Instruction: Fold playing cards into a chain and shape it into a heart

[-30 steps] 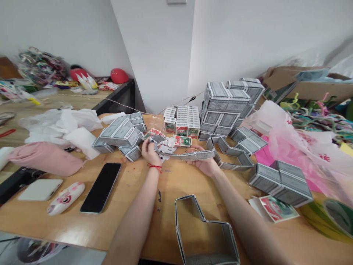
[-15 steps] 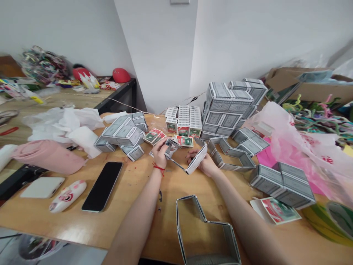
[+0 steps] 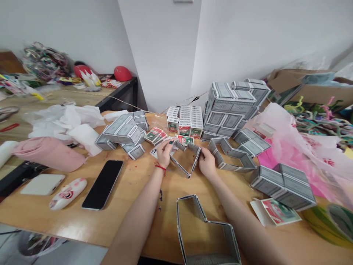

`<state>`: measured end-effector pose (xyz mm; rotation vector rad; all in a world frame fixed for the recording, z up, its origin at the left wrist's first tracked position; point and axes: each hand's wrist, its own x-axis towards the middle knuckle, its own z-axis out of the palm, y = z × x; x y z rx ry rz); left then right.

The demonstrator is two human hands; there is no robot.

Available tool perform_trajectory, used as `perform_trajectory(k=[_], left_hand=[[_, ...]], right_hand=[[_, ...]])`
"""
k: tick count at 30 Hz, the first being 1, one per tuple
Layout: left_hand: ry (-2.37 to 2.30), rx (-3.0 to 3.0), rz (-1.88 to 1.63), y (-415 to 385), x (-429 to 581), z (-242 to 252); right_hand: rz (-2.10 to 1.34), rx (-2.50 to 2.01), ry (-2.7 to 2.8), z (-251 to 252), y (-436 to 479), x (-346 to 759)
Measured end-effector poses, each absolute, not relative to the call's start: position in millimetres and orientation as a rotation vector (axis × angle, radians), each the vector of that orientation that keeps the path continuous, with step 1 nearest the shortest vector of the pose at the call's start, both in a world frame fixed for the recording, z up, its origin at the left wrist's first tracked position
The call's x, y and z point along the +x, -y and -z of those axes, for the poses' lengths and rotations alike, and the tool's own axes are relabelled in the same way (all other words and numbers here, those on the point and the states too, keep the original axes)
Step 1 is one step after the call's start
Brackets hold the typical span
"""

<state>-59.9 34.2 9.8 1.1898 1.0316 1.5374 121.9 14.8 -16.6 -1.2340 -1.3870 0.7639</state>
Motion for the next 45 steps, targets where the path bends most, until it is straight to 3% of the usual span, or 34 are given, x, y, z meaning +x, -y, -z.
perform_trajectory(k=[12, 26, 45], left_hand=[[-1.030, 1.620, -1.406, -25.7, -48.3, -17.1], [-0.899, 1.472, -1.208, -37.7, -54.4, -15.6], [-0.937, 1.588, -1.207, -40.4, -57.2, -11.8]], right_hand=[[-1.006, -1.106, 1.186, -1.1, -13.5, 121.1], [-0.803, -1.184, 1.376, -0.2, -12.5, 126.2], [-0.999, -0.988, 1.320, -8.1, -5.2, 124.5]])
